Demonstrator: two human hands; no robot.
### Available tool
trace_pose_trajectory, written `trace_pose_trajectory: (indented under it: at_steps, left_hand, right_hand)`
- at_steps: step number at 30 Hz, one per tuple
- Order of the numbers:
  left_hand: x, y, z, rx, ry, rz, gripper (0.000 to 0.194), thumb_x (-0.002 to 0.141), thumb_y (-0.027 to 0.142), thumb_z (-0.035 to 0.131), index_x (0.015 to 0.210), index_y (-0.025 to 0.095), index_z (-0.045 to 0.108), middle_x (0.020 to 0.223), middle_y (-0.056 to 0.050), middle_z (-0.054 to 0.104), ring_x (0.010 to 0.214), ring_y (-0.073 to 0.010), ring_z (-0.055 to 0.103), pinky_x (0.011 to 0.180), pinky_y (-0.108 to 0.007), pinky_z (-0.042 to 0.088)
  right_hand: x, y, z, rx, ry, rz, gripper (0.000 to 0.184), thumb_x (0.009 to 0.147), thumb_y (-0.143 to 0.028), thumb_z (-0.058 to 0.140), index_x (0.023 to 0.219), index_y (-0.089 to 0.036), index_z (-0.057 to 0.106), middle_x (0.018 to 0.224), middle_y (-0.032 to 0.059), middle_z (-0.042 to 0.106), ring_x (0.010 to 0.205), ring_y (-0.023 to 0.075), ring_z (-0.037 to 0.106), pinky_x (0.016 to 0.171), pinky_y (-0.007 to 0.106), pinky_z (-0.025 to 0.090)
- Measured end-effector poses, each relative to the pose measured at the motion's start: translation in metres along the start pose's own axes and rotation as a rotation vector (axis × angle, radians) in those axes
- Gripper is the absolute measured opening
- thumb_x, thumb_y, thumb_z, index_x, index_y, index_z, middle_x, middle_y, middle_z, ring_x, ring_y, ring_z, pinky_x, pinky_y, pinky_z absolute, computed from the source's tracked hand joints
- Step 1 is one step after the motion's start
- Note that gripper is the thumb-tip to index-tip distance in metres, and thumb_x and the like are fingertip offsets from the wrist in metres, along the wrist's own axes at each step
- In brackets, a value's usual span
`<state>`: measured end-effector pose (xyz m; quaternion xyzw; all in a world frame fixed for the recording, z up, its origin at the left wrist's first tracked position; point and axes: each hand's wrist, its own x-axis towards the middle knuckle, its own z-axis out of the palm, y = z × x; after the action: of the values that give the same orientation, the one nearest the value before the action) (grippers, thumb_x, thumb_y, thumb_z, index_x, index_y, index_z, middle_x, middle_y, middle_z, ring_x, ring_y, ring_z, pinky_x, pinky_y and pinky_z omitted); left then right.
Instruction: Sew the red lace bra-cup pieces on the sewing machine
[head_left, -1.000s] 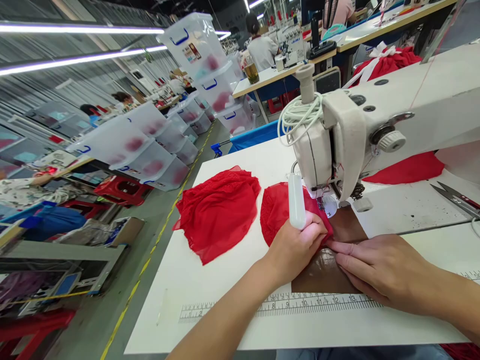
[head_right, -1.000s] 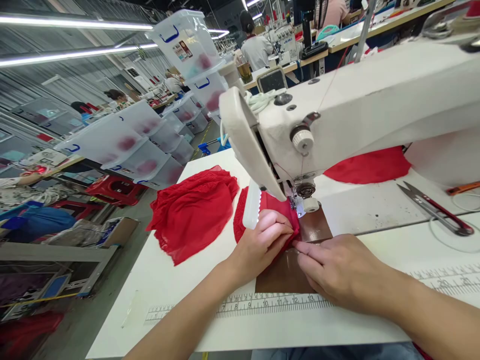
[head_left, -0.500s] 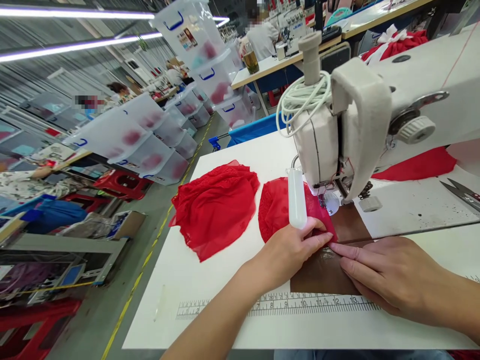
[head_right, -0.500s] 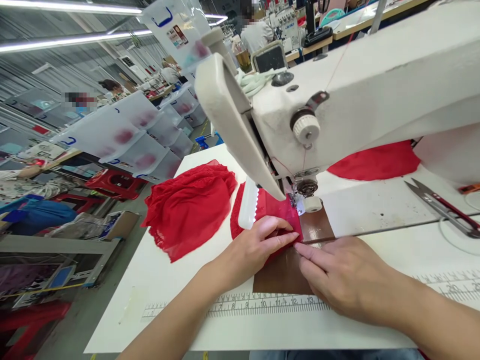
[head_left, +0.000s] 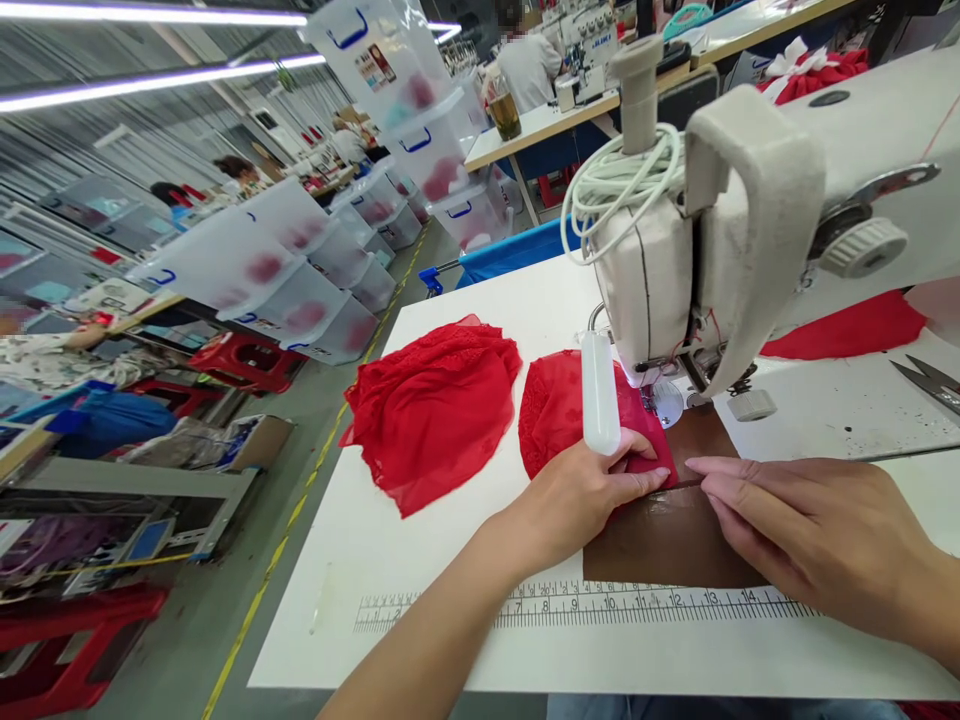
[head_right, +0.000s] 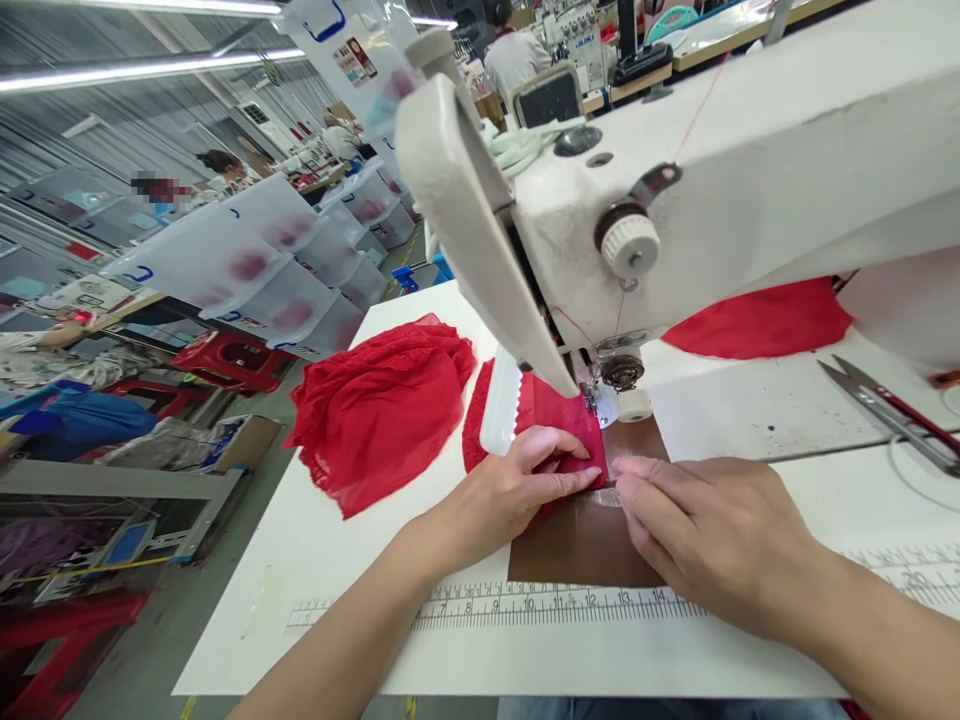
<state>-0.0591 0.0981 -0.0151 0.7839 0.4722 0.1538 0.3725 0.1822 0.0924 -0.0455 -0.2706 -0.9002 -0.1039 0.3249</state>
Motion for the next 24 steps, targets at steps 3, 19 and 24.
trace_pose_trajectory:
  at_steps: [3, 19, 24]
  left_hand:
    - [-0.001, -0.002, 0.0, 0.086, 0.002, 0.056, 0.026, 0.105, 0.039, 0.051, 0.116, 0.025, 0.069, 0.109, -0.003, 0.07, 0.1, -0.0174, 0.066, 0.076, -0.025, 0.055]
    - [0.006, -0.017, 0.017, 0.187, 0.259, 0.314, 0.015, 0.098, 0.013, 0.058, 0.091, 0.019, 0.07, 0.098, -0.004, 0.073, 0.09, -0.0154, 0.068, 0.079, -0.026, 0.057]
    - [0.008, -0.017, 0.02, 0.016, 0.298, 0.314, 0.014, 0.093, 0.01, 0.061, 0.087, 0.018, 0.071, 0.095, -0.003, 0.073, 0.087, -0.0144, 0.068, 0.079, -0.025, 0.056]
  right_hand:
    - [-0.004, -0.001, 0.003, 0.02, -0.023, 0.024, 0.018, 0.104, -0.015, 0.044, 0.103, -0.019, 0.062, 0.109, 0.0025, 0.078, 0.065, 0.0162, 0.07, 0.054, 0.035, 0.045]
    - [-0.006, -0.003, 0.005, 0.042, -0.023, 0.06, 0.017, 0.1, -0.013, 0.049, 0.105, -0.017, 0.065, 0.104, 0.0037, 0.079, 0.07, 0.0182, 0.072, 0.055, 0.035, 0.046]
    - [-0.008, -0.002, 0.006, 0.041, -0.037, 0.063, 0.019, 0.103, -0.014, 0.046, 0.106, -0.018, 0.064, 0.113, 0.0039, 0.077, 0.075, 0.0184, 0.072, 0.059, 0.035, 0.046]
